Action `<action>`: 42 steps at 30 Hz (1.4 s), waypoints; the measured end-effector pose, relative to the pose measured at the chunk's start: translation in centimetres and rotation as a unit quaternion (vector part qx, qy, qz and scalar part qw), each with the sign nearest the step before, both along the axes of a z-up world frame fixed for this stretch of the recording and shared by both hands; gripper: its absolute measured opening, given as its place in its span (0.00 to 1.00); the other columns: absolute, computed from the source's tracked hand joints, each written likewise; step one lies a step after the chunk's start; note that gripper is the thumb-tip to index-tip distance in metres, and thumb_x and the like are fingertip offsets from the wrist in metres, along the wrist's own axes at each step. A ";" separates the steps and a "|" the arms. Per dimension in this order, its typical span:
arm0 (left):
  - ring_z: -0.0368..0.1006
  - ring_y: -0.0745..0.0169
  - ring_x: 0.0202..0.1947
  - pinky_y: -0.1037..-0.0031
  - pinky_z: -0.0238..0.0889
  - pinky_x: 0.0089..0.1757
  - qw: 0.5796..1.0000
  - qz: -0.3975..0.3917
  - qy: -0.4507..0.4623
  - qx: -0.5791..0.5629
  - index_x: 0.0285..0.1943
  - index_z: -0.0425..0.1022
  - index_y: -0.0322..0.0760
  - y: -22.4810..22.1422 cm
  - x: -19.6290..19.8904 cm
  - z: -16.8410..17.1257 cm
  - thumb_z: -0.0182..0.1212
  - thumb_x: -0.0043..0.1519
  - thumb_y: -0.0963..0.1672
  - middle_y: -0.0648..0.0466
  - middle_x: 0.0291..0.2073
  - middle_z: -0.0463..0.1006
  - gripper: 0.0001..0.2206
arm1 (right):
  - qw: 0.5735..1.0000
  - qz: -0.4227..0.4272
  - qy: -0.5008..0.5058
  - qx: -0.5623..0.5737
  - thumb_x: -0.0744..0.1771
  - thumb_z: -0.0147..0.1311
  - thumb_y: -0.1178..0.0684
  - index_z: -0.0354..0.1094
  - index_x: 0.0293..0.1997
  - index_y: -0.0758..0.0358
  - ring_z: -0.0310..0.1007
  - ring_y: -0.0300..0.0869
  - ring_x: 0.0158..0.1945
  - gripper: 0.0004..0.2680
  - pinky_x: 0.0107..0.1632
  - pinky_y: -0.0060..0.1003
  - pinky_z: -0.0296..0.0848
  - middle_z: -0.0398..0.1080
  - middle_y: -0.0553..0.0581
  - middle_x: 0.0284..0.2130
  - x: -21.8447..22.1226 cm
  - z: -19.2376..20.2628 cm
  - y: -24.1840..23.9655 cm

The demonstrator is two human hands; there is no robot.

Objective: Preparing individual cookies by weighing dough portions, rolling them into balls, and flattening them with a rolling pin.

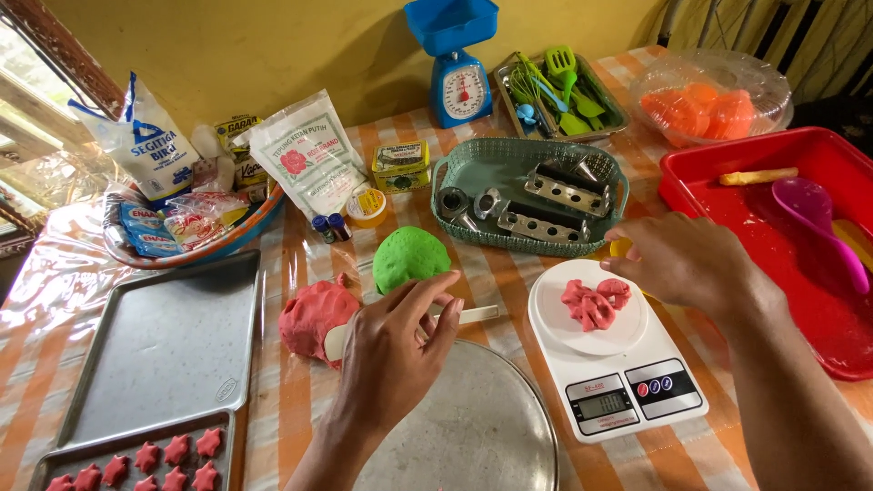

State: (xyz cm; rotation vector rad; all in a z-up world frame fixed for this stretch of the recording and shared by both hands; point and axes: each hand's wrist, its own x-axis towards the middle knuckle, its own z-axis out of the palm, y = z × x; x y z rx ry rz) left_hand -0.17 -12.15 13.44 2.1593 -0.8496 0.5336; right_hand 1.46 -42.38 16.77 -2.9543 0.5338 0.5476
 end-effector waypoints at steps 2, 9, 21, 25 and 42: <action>0.71 0.69 0.17 0.76 0.68 0.24 1.000 0.004 -0.005 0.000 0.54 0.78 0.36 0.0 0.0 -0.2 0.61 0.65 0.43 0.59 0.34 0.83 0.11 | 1.000 0.003 -0.009 -0.005 0.68 0.47 0.35 0.64 0.66 0.32 0.73 0.50 0.63 0.17 0.60 0.51 0.71 0.76 0.40 0.57 -0.1 0.1 0.2; 0.71 0.70 0.16 0.76 0.68 0.23 1.000 0.005 -0.004 0.005 0.54 0.79 0.36 0.2 0.1 -0.1 0.60 0.65 0.43 0.58 0.34 0.83 0.11 | 1.000 0.004 -0.019 -0.006 0.66 0.49 0.32 0.64 0.66 0.32 0.73 0.51 0.62 0.19 0.59 0.51 0.71 0.74 0.42 0.57 -0.6 0.4 0.5; 0.72 0.69 0.17 0.75 0.69 0.25 1.000 0.012 -0.012 0.009 0.53 0.79 0.37 0.2 0.1 -0.2 0.61 0.65 0.43 0.58 0.33 0.83 0.10 | 1.000 0.006 -0.007 -0.012 0.67 0.48 0.31 0.64 0.65 0.33 0.75 0.51 0.60 0.19 0.57 0.51 0.73 0.74 0.42 0.56 -0.8 0.9 0.9; 0.72 0.70 0.17 0.76 0.69 0.23 1.000 0.010 -0.016 0.014 0.53 0.79 0.37 0.3 0.3 -0.1 0.61 0.65 0.43 0.58 0.32 0.82 0.10 | 1.000 0.015 -0.017 -0.008 0.67 0.49 0.32 0.65 0.64 0.33 0.74 0.50 0.61 0.18 0.56 0.51 0.73 0.71 0.45 0.58 -0.9 0.8 0.7; 0.77 0.45 0.45 0.57 0.67 0.42 0.779 0.275 0.349 0.442 0.43 0.79 0.41 9.0 4.2 0.1 0.64 0.63 0.54 0.50 0.44 0.82 0.16 | 0.873 0.428 -0.221 0.069 0.70 0.47 0.48 0.71 0.52 0.57 0.72 0.50 0.53 0.09 0.66 0.54 0.62 0.73 0.59 0.49 1.1 -11.4 9.1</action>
